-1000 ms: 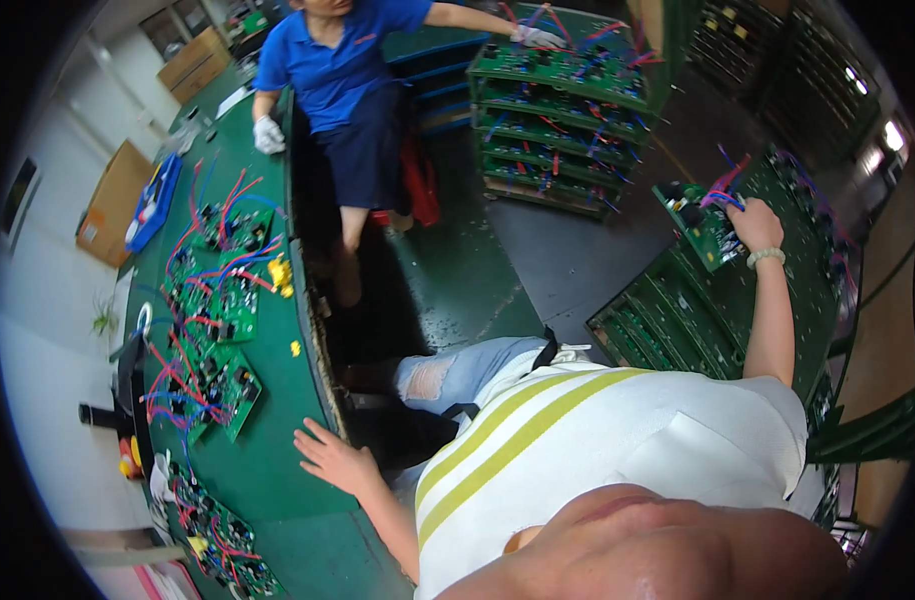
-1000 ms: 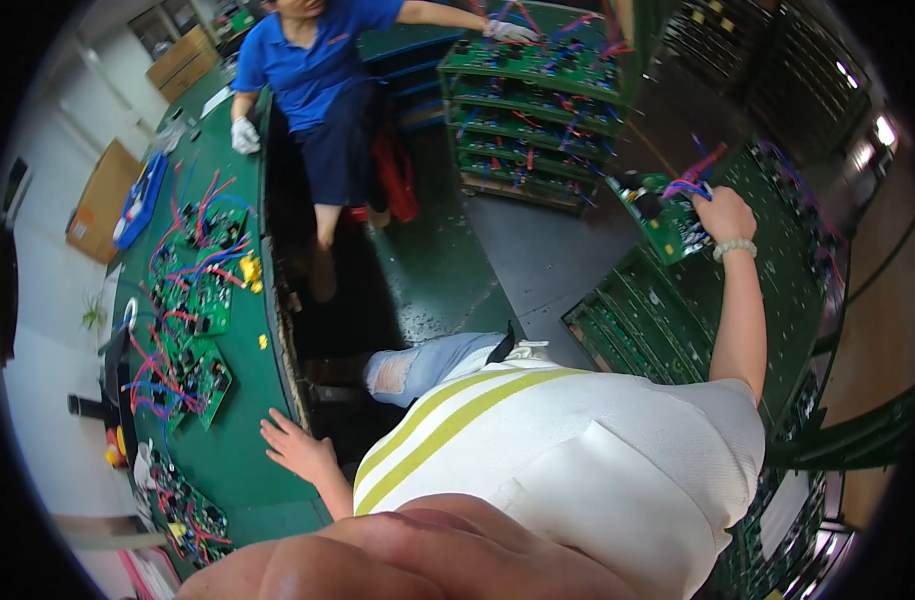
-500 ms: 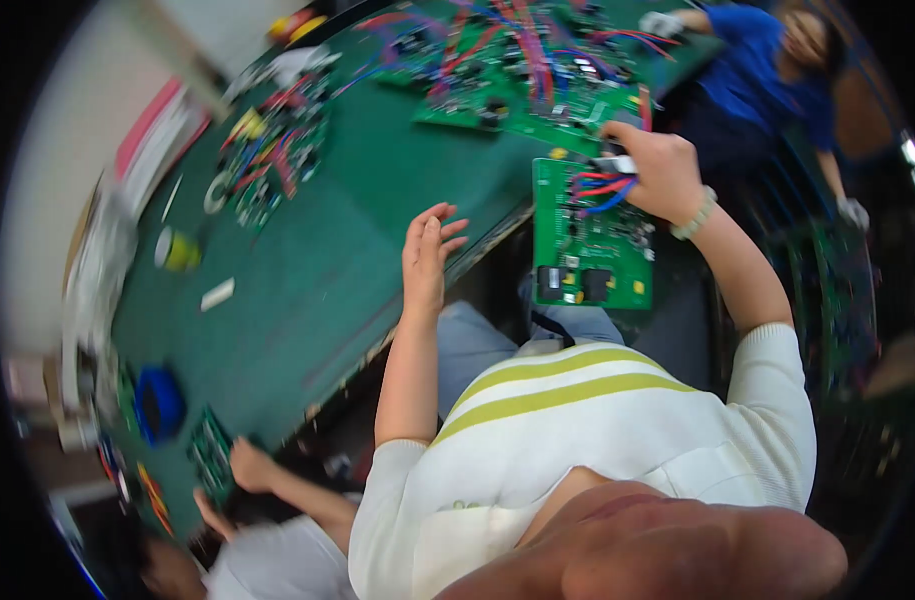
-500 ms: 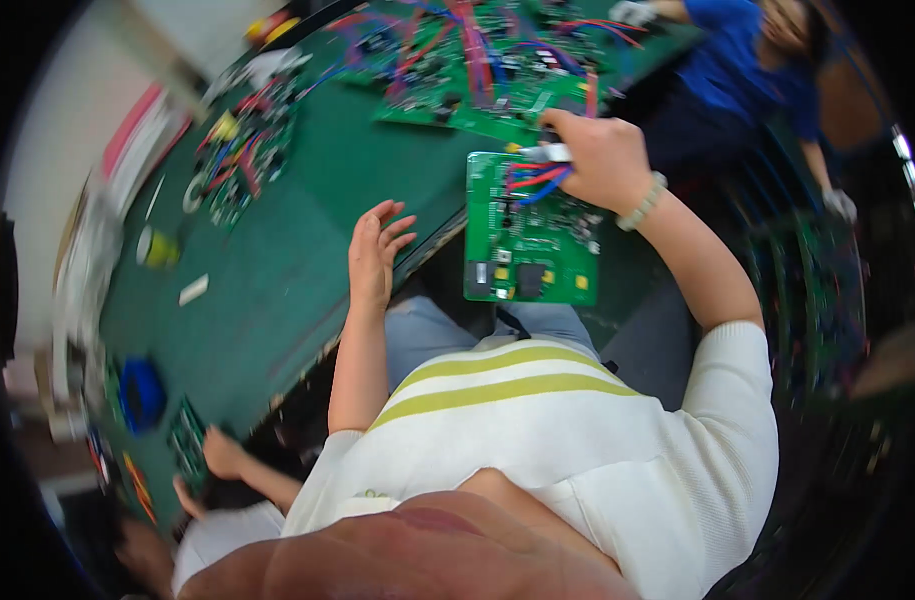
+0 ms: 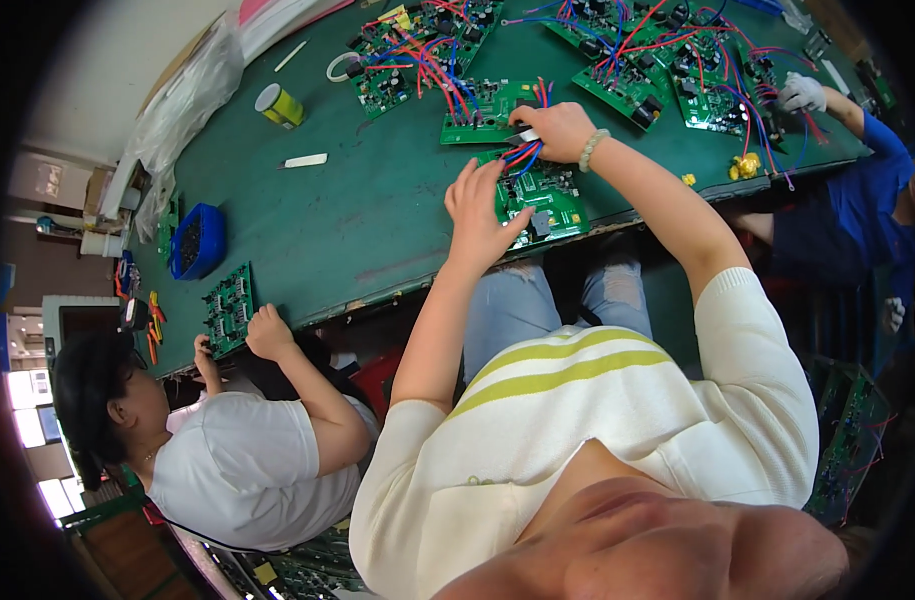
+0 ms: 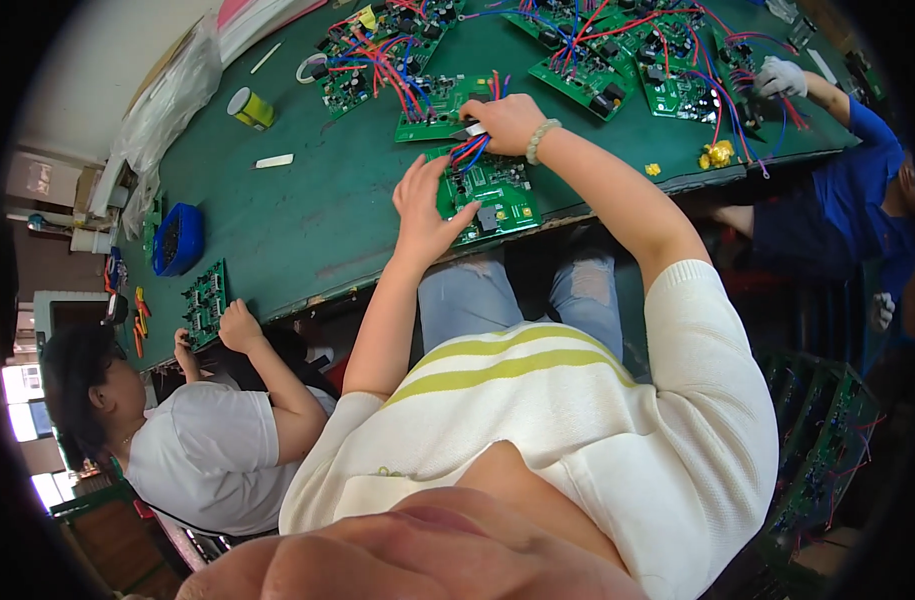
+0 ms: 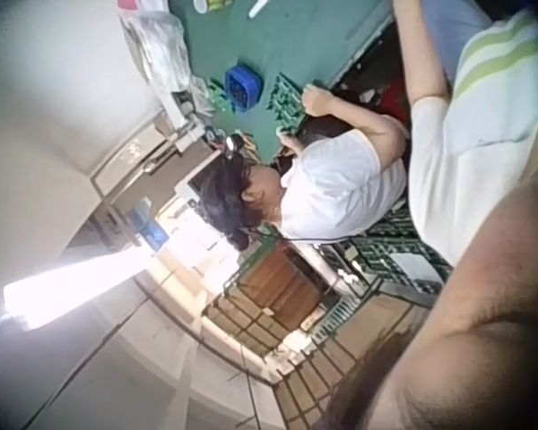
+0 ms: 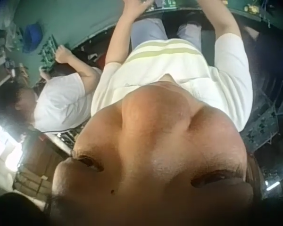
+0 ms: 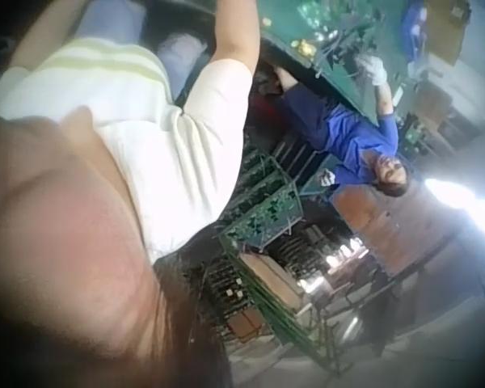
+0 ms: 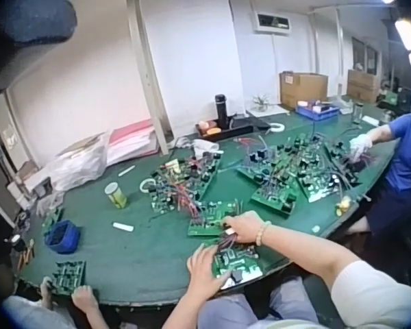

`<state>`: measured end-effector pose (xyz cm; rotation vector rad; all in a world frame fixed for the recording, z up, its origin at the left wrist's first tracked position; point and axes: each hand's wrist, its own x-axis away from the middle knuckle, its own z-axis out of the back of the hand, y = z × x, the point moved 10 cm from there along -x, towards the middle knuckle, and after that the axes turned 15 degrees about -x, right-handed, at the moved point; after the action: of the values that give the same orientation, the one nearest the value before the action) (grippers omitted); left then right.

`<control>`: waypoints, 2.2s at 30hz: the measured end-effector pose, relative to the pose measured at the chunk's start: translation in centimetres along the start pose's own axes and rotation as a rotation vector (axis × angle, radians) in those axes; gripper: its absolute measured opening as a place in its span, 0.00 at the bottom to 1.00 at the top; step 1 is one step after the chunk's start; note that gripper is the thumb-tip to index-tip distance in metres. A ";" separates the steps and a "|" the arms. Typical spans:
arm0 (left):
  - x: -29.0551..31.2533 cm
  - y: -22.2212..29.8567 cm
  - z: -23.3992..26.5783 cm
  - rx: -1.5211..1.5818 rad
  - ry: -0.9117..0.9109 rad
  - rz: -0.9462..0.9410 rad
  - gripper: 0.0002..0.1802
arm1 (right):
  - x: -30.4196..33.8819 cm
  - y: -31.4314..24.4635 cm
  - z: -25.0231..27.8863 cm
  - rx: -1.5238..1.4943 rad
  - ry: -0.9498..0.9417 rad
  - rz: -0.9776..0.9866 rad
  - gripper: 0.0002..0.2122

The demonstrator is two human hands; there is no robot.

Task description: The person takes circuit boards from a rack to a workbench and applies tape to the boards by hand and with a blade.

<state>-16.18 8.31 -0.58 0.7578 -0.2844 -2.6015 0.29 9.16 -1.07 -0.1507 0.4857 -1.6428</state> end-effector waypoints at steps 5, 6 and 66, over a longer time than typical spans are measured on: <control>-1.7 0.2 -1.6 0.050 -0.077 0.090 0.38 | 2.4 0.6 1.9 -0.032 -0.041 -0.091 0.28; -2.2 0.4 -1.2 0.024 -0.025 0.075 0.38 | 2.6 0.9 2.0 -0.045 -0.034 -0.042 0.29; -2.2 0.0 -3.8 0.102 0.011 0.111 0.15 | 23.0 2.5 -1.7 -1.596 0.595 -0.732 0.14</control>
<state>-12.41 9.02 -2.77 0.7683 -0.4466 -2.4929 -1.30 -12.99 -7.84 -1.1212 2.3379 -1.5418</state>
